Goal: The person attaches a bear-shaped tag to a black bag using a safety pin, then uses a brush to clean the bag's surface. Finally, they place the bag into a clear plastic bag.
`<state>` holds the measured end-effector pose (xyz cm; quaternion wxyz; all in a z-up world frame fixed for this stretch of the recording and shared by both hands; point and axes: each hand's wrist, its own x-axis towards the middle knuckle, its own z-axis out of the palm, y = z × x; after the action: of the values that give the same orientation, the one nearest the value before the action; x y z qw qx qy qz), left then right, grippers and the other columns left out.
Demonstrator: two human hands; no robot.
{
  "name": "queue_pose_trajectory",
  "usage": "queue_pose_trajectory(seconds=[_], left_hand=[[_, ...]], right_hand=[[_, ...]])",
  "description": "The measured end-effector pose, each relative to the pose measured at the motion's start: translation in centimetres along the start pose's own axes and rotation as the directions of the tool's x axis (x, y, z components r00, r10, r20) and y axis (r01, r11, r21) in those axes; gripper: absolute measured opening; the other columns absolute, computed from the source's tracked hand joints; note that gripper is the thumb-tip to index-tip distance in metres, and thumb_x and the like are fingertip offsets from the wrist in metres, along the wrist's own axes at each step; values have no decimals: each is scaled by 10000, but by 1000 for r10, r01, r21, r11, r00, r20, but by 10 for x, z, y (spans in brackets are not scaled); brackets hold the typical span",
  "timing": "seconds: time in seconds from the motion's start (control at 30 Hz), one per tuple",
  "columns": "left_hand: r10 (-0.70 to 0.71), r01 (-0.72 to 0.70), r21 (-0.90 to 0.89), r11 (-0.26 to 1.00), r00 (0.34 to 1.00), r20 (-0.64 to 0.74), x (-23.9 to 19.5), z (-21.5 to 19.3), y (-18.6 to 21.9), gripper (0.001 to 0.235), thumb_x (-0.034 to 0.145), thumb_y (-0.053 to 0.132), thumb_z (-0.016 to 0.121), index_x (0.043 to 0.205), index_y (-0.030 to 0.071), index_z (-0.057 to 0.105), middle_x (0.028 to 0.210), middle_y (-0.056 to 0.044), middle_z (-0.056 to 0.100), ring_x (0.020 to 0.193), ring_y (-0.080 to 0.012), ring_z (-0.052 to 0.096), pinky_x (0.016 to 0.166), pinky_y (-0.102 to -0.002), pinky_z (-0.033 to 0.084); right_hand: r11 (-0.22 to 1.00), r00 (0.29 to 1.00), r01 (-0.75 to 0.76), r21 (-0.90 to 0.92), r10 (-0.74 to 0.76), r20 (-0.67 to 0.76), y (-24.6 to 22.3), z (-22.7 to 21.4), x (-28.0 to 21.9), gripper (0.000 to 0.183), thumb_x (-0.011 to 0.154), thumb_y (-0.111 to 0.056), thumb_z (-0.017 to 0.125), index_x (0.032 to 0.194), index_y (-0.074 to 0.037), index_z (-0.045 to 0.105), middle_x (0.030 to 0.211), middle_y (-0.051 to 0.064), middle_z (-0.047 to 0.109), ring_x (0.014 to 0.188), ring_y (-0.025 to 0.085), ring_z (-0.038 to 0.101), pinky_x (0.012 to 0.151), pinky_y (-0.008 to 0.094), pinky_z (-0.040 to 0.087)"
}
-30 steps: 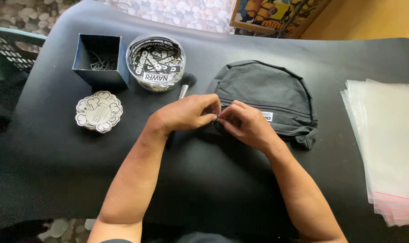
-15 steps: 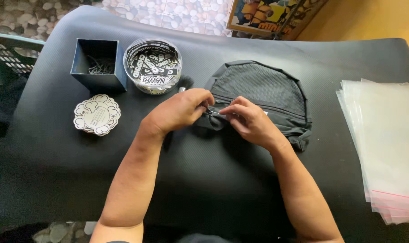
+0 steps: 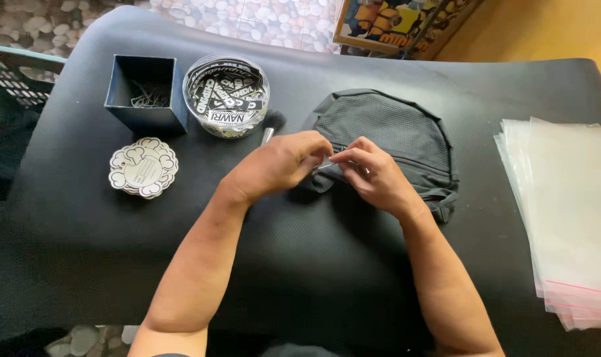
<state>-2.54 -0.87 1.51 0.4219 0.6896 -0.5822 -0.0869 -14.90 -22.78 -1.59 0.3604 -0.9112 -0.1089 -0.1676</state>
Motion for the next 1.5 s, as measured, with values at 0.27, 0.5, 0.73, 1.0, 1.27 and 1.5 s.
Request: queue_pose_trajectory(seconds=[0.27, 0.5, 0.73, 1.0, 1.27, 1.5], left_hand=[[-103, 103, -109, 989, 995, 3, 4, 5, -16, 137, 934, 40, 615, 1023, 143, 605, 881, -68, 649, 815, -251, 731, 786, -382, 575], [-78, 88, 117, 989, 993, -90, 5, 12, -25, 102, 912, 90, 653, 989, 136, 604, 865, -89, 613, 896, -347, 688, 754, -443, 555], [-51, 94, 347, 933, 990, -130, 6, 27, -41, 46, 931, 170, 647, 941, 176, 602, 880, -38, 609, 905, -294, 672, 737, -425, 558], [-25, 124, 470, 874, 977, -211, 6, 45, -61, 68, 889, 221, 668, 910, 213, 605, 874, -3, 583, 891, -250, 649, 718, -386, 551], [59, 140, 527, 838, 937, -344, 8, 43, -53, 86, 898, 172, 582, 981, 197, 583, 951, -17, 583, 917, -261, 638, 735, -384, 526], [1, 273, 593, 758, 908, -420, -32, -8, 9, 199, 921, 343, 623, 987, 156, 632, 905, -29, 601, 892, -279, 663, 737, -414, 518]], right_hand=[[994, 999, -28, 110, 30, -18, -6, -6, 1, 191, 911, -34, 691, 1077, -98, 760, 942, 103, 667, 749, 241, 669, 665, 340, 547], [956, 979, -163, 243, 187, -81, -5, -4, 2, 171, 910, -19, 747, 1070, -72, 769, 892, 85, 680, 753, 157, 677, 682, 281, 569], [984, 990, -111, 140, 121, -68, 1, 8, 0, 155, 891, -45, 764, 1040, -85, 769, 854, 90, 672, 752, 218, 682, 652, 326, 563], [998, 997, -25, -62, 21, -76, 14, 19, -1, 244, 887, -85, 744, 1117, -161, 775, 976, 80, 689, 868, 290, 690, 750, 406, 547], [993, 998, -17, -119, 9, -67, 21, 31, -3, 231, 876, -119, 765, 1093, -198, 752, 925, 59, 674, 859, 304, 692, 745, 424, 547], [989, 998, -18, -144, 8, -67, 16, 30, -2, 212, 897, -122, 765, 1094, -199, 755, 948, 64, 679, 873, 323, 697, 763, 435, 551]])
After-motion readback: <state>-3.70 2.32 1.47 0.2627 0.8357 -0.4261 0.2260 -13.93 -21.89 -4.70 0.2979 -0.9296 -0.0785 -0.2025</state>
